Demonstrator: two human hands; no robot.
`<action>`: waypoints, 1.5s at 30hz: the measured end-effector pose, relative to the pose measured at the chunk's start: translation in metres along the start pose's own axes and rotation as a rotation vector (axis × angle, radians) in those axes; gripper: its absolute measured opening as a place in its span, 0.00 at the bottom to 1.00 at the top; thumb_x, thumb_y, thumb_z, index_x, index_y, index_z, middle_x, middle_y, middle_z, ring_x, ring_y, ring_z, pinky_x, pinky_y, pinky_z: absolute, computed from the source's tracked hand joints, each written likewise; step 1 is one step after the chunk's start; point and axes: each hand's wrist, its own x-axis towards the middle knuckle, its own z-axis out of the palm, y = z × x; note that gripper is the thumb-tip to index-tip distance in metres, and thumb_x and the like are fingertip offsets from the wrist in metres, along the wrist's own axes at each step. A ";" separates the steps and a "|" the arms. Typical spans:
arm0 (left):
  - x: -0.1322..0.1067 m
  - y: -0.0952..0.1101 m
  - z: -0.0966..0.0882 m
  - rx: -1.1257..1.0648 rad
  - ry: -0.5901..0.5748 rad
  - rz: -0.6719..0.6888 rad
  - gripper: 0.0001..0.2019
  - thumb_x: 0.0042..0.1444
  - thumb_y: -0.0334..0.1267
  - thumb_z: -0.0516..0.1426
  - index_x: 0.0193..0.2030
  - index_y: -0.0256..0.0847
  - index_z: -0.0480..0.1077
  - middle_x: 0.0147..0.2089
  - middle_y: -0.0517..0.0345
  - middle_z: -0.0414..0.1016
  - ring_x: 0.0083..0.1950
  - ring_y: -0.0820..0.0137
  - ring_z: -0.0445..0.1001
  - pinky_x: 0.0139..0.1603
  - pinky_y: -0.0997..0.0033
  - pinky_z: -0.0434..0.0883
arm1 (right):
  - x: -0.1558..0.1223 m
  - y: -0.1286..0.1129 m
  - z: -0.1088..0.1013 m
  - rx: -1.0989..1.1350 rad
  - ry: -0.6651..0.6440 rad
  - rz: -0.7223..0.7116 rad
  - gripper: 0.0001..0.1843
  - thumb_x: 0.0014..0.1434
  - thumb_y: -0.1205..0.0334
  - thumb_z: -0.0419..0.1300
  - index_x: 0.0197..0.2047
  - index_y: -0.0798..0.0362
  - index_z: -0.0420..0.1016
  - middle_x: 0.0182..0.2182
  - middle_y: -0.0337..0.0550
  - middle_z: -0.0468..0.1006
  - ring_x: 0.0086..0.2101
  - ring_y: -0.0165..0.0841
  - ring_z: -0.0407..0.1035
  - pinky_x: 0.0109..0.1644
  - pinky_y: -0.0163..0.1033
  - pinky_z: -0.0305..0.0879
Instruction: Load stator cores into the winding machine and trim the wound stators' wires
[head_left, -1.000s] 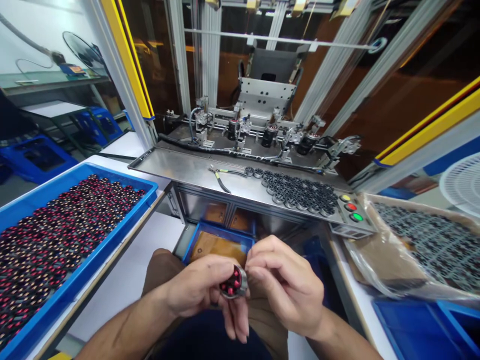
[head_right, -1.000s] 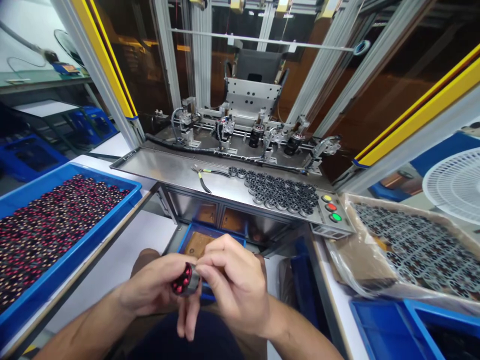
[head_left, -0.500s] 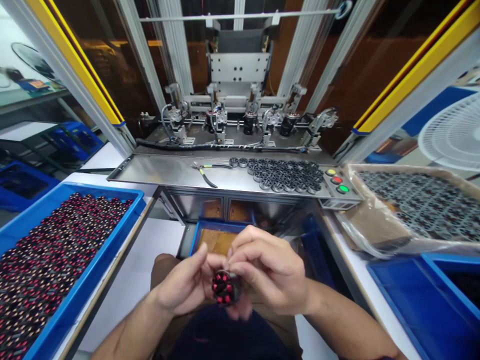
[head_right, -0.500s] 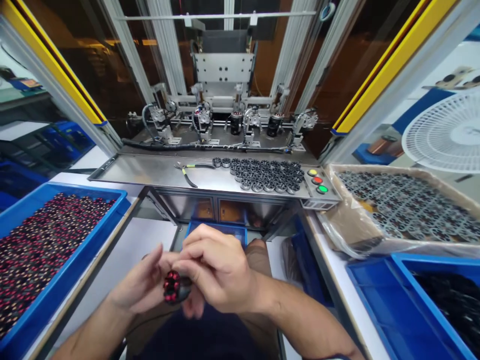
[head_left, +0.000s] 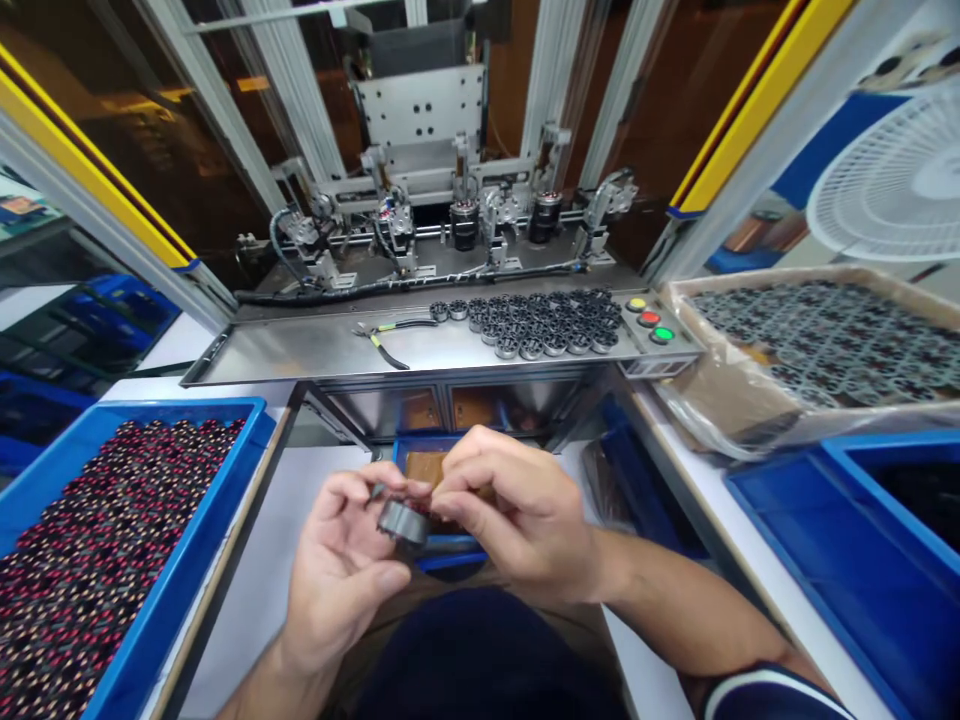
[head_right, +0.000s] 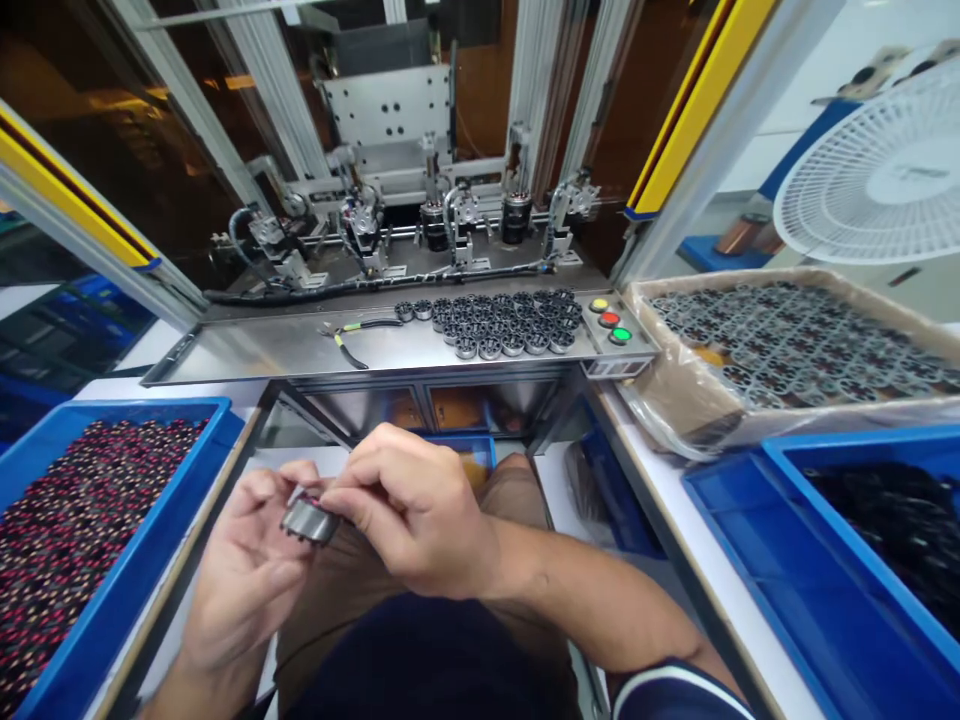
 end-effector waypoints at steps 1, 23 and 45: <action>0.000 -0.001 0.000 0.021 -0.004 0.000 0.22 0.45 0.33 0.70 0.46 0.51 0.70 0.49 0.60 0.72 0.53 0.64 0.75 0.54 0.66 0.73 | 0.000 0.001 -0.001 0.009 -0.005 -0.005 0.05 0.61 0.69 0.60 0.32 0.56 0.74 0.27 0.42 0.74 0.29 0.28 0.69 0.33 0.34 0.68; 0.017 -0.007 -0.009 -0.044 -0.014 0.091 0.12 0.49 0.36 0.68 0.42 0.46 0.78 0.50 0.55 0.80 0.47 0.65 0.81 0.49 0.71 0.76 | -0.026 0.002 0.042 0.743 0.036 0.824 0.17 0.55 0.53 0.67 0.26 0.56 0.69 0.18 0.36 0.71 0.20 0.24 0.64 0.26 0.31 0.62; -0.002 0.015 -0.022 0.716 -0.107 0.103 0.29 0.43 0.52 0.68 0.54 0.50 0.72 0.48 0.57 0.76 0.48 0.65 0.74 0.50 0.73 0.70 | -0.036 0.015 0.025 -0.064 0.042 -0.034 0.26 0.53 0.73 0.67 0.55 0.52 0.71 0.41 0.46 0.73 0.42 0.36 0.69 0.46 0.41 0.67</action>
